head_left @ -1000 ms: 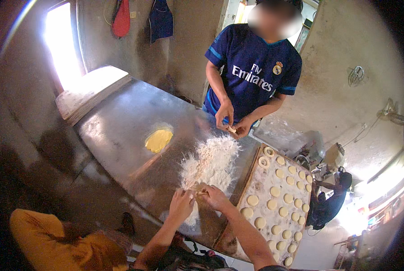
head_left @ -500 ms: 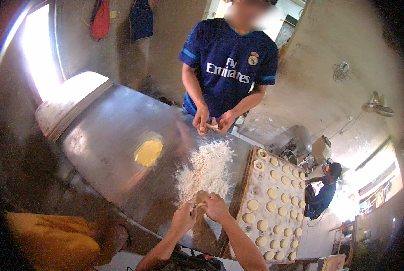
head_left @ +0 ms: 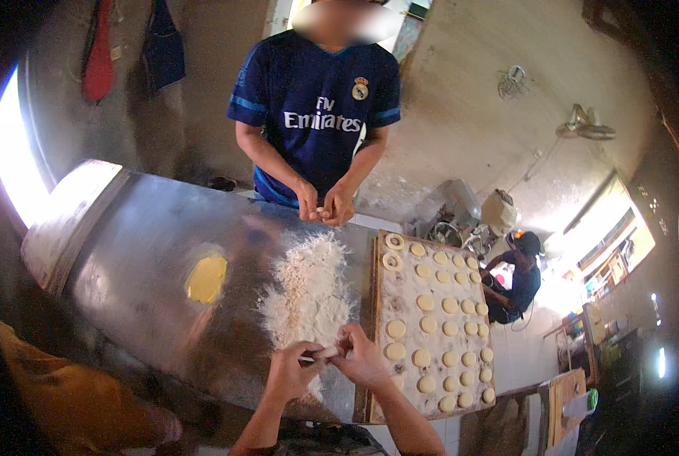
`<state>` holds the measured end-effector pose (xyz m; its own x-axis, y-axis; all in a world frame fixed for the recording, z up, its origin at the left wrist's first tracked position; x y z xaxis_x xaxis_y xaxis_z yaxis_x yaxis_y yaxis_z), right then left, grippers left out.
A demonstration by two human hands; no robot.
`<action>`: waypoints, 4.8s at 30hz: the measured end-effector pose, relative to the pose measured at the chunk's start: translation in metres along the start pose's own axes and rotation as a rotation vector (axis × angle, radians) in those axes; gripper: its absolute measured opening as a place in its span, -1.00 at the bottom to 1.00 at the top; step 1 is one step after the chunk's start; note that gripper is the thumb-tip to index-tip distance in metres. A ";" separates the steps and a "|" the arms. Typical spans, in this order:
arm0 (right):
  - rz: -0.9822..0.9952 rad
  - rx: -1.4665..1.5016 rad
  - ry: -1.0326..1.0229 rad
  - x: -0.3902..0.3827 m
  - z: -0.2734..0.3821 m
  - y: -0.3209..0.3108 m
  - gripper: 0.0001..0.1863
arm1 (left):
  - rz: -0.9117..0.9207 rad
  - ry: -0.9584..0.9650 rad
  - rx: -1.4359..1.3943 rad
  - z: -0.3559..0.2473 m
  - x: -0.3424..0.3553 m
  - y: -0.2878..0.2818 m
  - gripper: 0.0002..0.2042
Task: The person shapes small dough balls into ring shapes by hand and places them on a wooden board. They then carry the board to a multi-tiered rack and place it among other boards of dough.
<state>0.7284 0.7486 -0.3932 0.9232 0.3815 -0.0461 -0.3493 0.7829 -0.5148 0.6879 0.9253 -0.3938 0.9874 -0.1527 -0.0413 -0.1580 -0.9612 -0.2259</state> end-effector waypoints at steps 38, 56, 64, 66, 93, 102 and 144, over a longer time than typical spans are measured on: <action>-0.130 1.189 0.050 -0.106 -0.051 -0.058 -0.42 | -0.103 0.419 0.155 -0.027 0.013 0.169 -0.78; -0.034 0.931 -0.004 -0.193 -0.103 -0.087 -0.39 | -0.015 0.207 0.159 -0.043 -0.051 0.242 -0.69; -0.137 0.207 0.195 -0.176 -0.124 -0.065 -0.29 | -0.099 -0.104 0.494 -0.001 -0.033 0.235 -0.52; -0.198 -0.118 0.281 -0.185 -0.116 -0.077 -0.28 | -0.085 -0.257 0.800 -0.005 -0.020 0.210 -0.47; -0.211 -0.253 0.369 -0.114 -0.089 -0.101 -0.74 | 0.148 -0.030 0.352 0.009 0.056 0.105 -0.76; 0.039 -0.352 -0.058 0.060 -0.119 0.041 -0.66 | -0.209 0.068 0.850 0.047 0.049 0.013 -0.80; -0.036 1.157 -0.051 -0.040 -0.003 -0.030 -0.28 | -0.042 0.307 -0.339 0.030 0.044 0.083 -0.76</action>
<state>0.7025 0.7079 -0.3787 0.9373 0.3485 0.0006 -0.2850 0.7656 0.5768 0.7181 0.8454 -0.4437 0.9567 -0.1239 0.2634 -0.1579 -0.9811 0.1120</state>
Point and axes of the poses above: each hand's wrist, its own x-axis towards the middle knuckle, its own y-axis out of the palm, z = x × y, the point moved 3 cm from there along x, towards the middle knuckle, and after that the axes turned 8 degrees about z, right-handed, at the moved point
